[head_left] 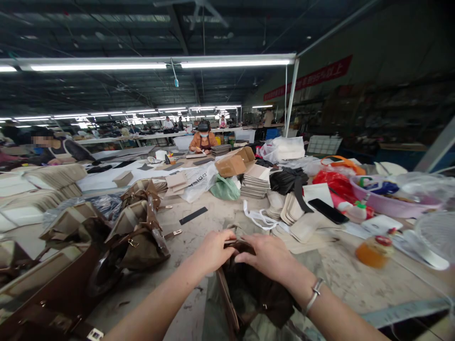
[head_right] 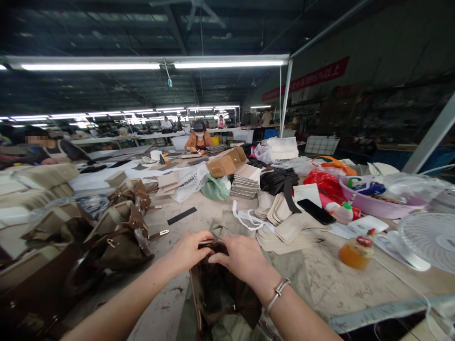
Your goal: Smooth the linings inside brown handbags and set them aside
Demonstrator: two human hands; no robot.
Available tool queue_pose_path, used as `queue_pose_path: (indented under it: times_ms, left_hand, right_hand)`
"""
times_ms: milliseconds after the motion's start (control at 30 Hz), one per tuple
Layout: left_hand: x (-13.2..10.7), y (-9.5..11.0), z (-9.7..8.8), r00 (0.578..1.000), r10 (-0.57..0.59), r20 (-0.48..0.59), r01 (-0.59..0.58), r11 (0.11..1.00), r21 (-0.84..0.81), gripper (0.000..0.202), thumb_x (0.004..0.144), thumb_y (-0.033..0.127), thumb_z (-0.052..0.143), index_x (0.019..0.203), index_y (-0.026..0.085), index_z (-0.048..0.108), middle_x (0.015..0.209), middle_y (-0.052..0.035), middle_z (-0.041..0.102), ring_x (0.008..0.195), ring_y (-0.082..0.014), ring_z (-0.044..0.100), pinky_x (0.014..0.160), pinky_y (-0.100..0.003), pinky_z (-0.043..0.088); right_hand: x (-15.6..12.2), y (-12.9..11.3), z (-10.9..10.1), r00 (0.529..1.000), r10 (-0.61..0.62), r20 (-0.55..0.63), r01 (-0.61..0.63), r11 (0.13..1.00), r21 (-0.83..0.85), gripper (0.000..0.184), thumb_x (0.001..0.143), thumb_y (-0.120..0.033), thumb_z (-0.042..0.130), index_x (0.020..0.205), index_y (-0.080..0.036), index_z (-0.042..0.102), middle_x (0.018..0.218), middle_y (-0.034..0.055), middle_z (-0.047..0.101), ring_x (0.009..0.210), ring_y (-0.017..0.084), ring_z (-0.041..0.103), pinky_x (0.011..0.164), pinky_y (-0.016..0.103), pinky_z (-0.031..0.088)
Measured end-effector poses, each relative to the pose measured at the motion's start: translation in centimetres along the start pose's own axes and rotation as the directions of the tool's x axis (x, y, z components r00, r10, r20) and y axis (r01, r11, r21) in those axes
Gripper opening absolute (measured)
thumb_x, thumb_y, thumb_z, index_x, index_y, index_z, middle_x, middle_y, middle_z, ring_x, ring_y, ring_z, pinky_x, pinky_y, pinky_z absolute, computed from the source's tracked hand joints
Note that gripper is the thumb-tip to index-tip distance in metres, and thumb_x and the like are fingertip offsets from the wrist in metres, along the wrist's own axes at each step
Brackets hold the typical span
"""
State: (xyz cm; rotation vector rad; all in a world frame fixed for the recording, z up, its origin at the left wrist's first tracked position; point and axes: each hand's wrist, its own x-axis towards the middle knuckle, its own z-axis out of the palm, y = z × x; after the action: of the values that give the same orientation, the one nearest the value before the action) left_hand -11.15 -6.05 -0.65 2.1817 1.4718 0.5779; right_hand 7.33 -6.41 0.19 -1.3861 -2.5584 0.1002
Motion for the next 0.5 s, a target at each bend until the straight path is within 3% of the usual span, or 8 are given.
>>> queue_pose_path:
  times_ms: [100,200,267,367,500]
  left_hand:
    - [-0.7,0.0,0.3,0.995,-0.08,-0.052,0.081,0.997,0.007,0.047,0.068,0.021,0.066,0.113,0.021,0.053,0.105,-0.0066,0.067,0.098,-0.0237,0.062,0.082,-0.032,0.047]
    - [-1.8,0.0,-0.2,0.983,-0.18,-0.038,0.183,0.976,0.12,0.071,0.06,0.027,0.075,0.124,0.02,0.043,0.111,-0.0106,0.064,0.102,-0.0295,0.059,0.084,-0.038,0.045]
    - [-2.4,0.0,-1.1,0.984,-0.176,0.018,0.169,0.966,0.193,0.056,0.066,0.024,0.069,0.118,0.021,0.047,0.105,-0.0083,0.065,0.098,-0.0276,0.06,0.081,-0.035,0.044]
    - [-2.4,0.1,-2.7,0.989,-0.052,0.139,0.022,0.977,0.213,0.028,0.075,0.016,0.056,0.102,0.023,0.054,0.094,-0.0016,0.066,0.089,-0.0197,0.06,0.075,-0.027,0.042]
    - [-1.2,0.3,-3.4,0.96,0.022,0.279,-0.075,0.981,0.181,0.023,0.074,0.014,0.053,0.096,0.021,0.054,0.087,0.0025,0.064,0.081,-0.0151,0.057,0.07,-0.023,0.04]
  right_hand:
    - [0.5,0.1,0.1,1.0,-0.013,0.025,0.015,0.999,-0.051,0.029,0.089,-0.043,0.046,0.087,-0.023,0.068,0.083,0.0035,0.07,0.078,0.019,0.065,0.064,0.025,0.043]
    - [1.0,0.2,0.2,1.0,0.016,0.026,-0.014,0.997,-0.073,0.026,0.089,-0.032,0.048,0.078,-0.021,0.069,0.079,0.006,0.071,0.075,0.019,0.065,0.064,0.025,0.043]
    - [0.9,0.3,0.1,1.0,0.02,0.016,-0.019,0.999,-0.051,0.026,0.088,-0.032,0.049,0.078,-0.02,0.07,0.078,0.0074,0.071,0.076,0.02,0.066,0.065,0.025,0.044]
    - [0.4,0.5,-0.4,1.0,0.018,0.011,-0.018,1.0,-0.026,0.027,0.087,-0.033,0.049,0.078,-0.019,0.071,0.077,0.009,0.071,0.077,0.021,0.066,0.065,0.026,0.044]
    - [-0.3,0.6,-0.5,0.997,0.072,0.021,-0.072,0.997,-0.008,0.025,0.083,-0.032,0.053,0.075,-0.018,0.072,0.073,0.0103,0.07,0.073,0.023,0.066,0.063,0.026,0.045]
